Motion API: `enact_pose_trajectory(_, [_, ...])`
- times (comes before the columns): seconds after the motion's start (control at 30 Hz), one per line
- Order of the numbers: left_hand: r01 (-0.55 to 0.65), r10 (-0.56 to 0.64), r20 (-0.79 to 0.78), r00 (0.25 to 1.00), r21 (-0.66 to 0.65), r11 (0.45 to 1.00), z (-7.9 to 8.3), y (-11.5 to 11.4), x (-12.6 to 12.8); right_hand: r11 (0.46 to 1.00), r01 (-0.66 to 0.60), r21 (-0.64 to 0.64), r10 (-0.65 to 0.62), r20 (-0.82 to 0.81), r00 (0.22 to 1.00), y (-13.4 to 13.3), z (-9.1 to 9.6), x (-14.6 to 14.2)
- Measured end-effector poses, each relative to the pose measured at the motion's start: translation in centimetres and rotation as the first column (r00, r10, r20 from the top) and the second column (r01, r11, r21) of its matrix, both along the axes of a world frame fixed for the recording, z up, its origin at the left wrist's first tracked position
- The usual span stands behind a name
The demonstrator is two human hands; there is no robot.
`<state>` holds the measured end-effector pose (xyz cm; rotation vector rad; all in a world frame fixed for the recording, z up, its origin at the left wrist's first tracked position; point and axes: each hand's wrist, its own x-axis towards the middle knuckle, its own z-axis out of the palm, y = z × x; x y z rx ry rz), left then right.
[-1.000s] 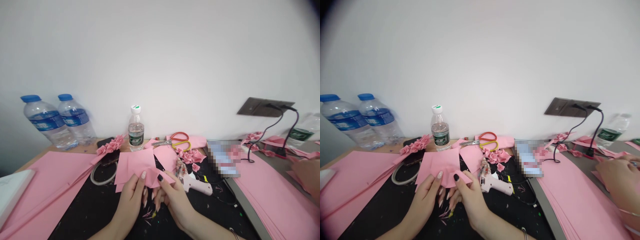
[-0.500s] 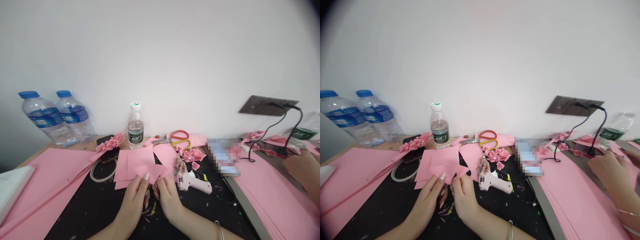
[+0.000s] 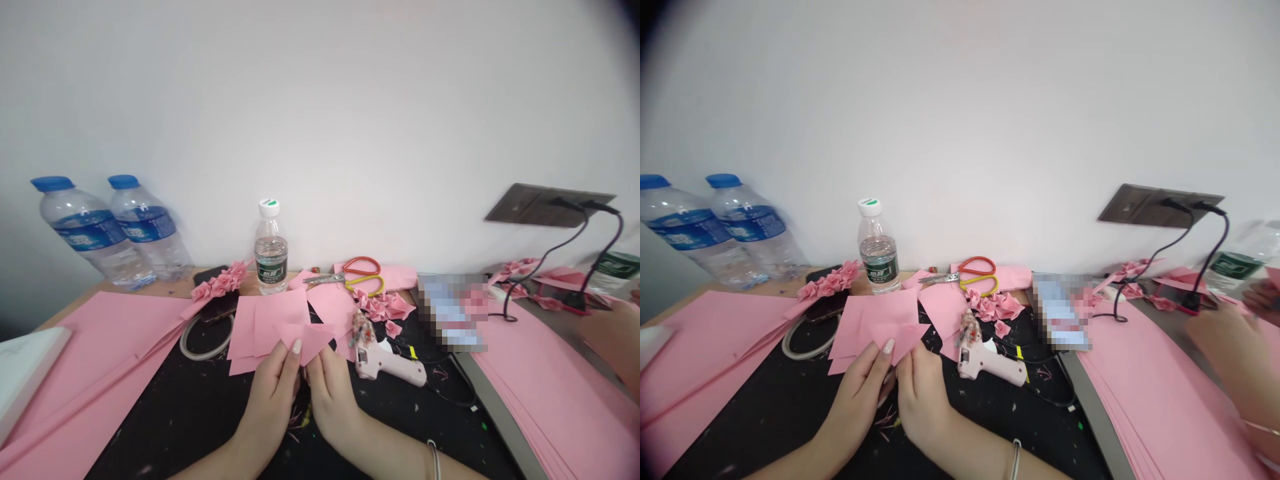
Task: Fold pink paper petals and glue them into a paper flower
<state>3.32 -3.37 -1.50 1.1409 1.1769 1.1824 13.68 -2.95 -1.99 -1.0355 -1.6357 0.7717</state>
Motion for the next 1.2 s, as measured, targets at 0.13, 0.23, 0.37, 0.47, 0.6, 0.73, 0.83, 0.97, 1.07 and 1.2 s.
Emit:
enact_pose_trajectory(0.13, [-0.065,0.065,-0.012,0.998,-0.045,0.997,-0.4,-0.1,0.0,0.999,-0.011,0.049,0.009,0.051,0.999,-0.1,0.4,0.0])
enact_pose_trajectory(0.23, [-0.087,0.091,0.044,0.995,-0.073,0.994,-0.2,-0.2,0.1,0.999,0.016,0.038,-0.018,0.062,0.998,-0.1,0.4,-0.1])
enact_pose_trajectory(0.37, [-0.013,0.036,0.169,0.985,-0.137,0.990,0.4,-0.1,0.4,1.000,0.020,0.010,-0.021,0.068,0.997,0.2,0.2,-0.3])
enact_pose_trajectory(0.47, [-0.008,0.033,0.167,0.985,-0.150,0.989,0.4,0.0,0.5,0.999,0.034,0.023,-0.037,0.104,0.994,0.4,0.0,-0.4])
enact_pose_trajectory(0.6, [-0.047,0.059,0.113,0.992,-0.104,0.994,-0.3,0.2,0.4,0.999,0.049,0.017,-0.051,0.172,0.984,0.4,0.0,-0.2])
enact_pose_trajectory(0.73, [-0.060,0.070,0.099,0.993,-0.102,0.993,-0.6,0.1,0.4,0.998,0.055,0.012,-0.057,0.275,0.960,0.5,0.2,0.0])
enact_pose_trajectory(0.83, [-0.049,0.065,0.130,0.989,-0.124,0.991,-0.3,0.1,0.5,0.999,0.022,0.025,-0.028,0.270,0.963,0.7,0.3,0.1])
enact_pose_trajectory(0.97, [-0.024,0.044,0.157,0.987,-0.128,0.991,0.2,0.2,0.6,0.998,0.021,0.060,-0.035,0.240,0.970,0.9,0.0,0.0])
enact_pose_trajectory(1.07, [-0.040,0.052,0.119,0.992,-0.101,0.994,0.1,0.2,0.5,0.997,0.040,0.064,-0.055,0.246,0.968,0.9,-0.3,0.0])
enact_pose_trajectory(1.2, [-0.072,0.072,0.001,0.997,-0.060,0.996,-0.2,0.2,0.4,0.996,0.047,0.082,-0.065,0.233,0.970,0.7,-0.3,0.0])
